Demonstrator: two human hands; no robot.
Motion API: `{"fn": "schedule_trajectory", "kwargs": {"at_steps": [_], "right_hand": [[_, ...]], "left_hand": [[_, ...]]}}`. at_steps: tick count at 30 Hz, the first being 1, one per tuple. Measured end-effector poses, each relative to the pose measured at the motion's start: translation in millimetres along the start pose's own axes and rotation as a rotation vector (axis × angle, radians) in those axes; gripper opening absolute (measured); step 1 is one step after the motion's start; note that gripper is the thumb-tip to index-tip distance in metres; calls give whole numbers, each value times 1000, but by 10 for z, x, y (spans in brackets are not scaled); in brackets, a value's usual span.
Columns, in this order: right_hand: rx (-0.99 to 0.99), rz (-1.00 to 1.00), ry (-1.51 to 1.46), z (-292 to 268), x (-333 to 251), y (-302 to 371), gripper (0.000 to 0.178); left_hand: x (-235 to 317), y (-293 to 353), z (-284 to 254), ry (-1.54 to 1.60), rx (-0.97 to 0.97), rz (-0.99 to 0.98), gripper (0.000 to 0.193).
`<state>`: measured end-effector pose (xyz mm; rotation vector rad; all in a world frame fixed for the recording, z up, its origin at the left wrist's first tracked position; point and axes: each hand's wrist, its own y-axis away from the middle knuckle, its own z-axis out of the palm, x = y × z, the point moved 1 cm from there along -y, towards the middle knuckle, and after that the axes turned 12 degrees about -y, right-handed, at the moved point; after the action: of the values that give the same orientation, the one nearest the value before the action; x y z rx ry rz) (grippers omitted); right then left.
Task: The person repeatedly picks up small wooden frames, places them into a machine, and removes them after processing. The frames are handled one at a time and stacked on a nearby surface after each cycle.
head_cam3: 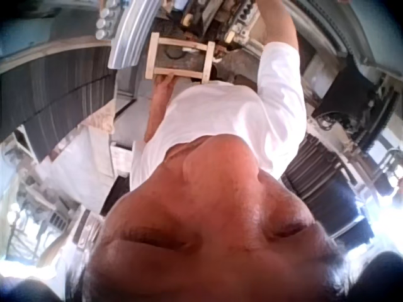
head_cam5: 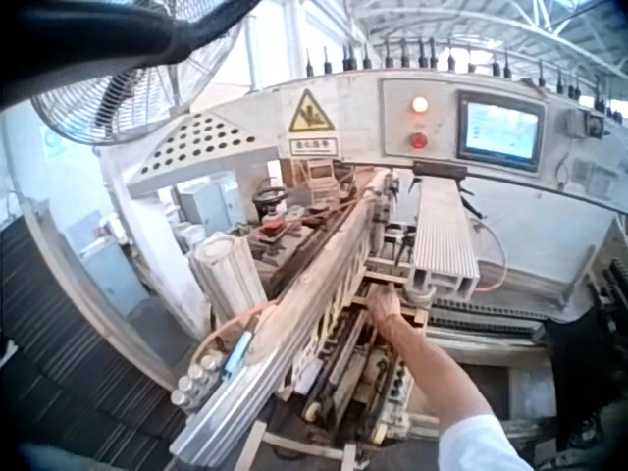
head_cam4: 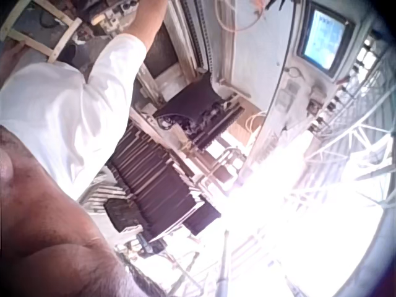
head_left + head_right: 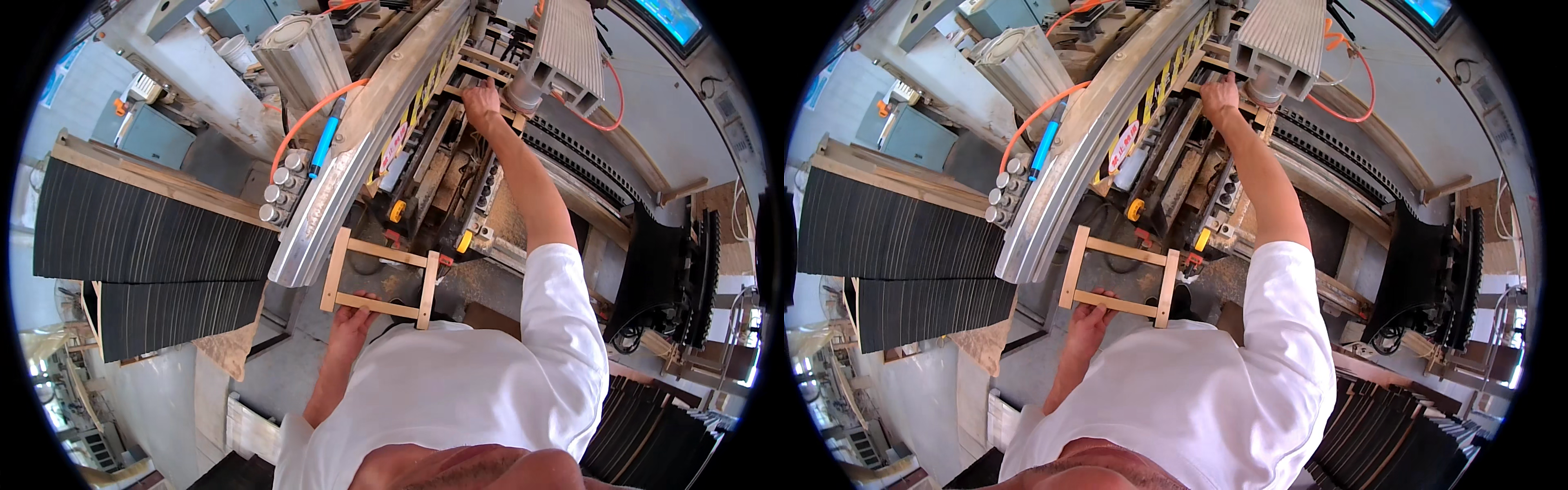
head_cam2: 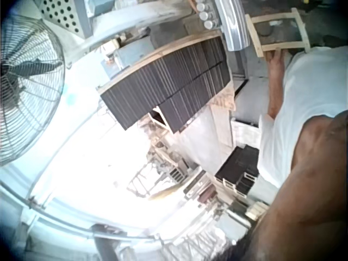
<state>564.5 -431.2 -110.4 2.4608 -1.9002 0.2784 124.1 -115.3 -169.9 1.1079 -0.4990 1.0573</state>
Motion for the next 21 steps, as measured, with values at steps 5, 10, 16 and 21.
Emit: {"fn": "schedule_trajectory", "kwargs": {"at_steps": [5, 10, 16, 21], "right_hand": [[5, 91, -167, 187, 322, -356, 14], [-52, 3, -176, 65, 413, -471, 19], [-166, -28, -185, 40, 493, -622, 21], [-149, -35, -267, 103, 496, -631, 19]], "left_hand": [[-226, -14, -78, 90, 89, 41, 30], [-359, -64, -64, 162, 155, 21, 30], [-425, -222, -48, 162, 142, -9, 29], [-494, -267, -41, 171, 174, -47, 28]]}}
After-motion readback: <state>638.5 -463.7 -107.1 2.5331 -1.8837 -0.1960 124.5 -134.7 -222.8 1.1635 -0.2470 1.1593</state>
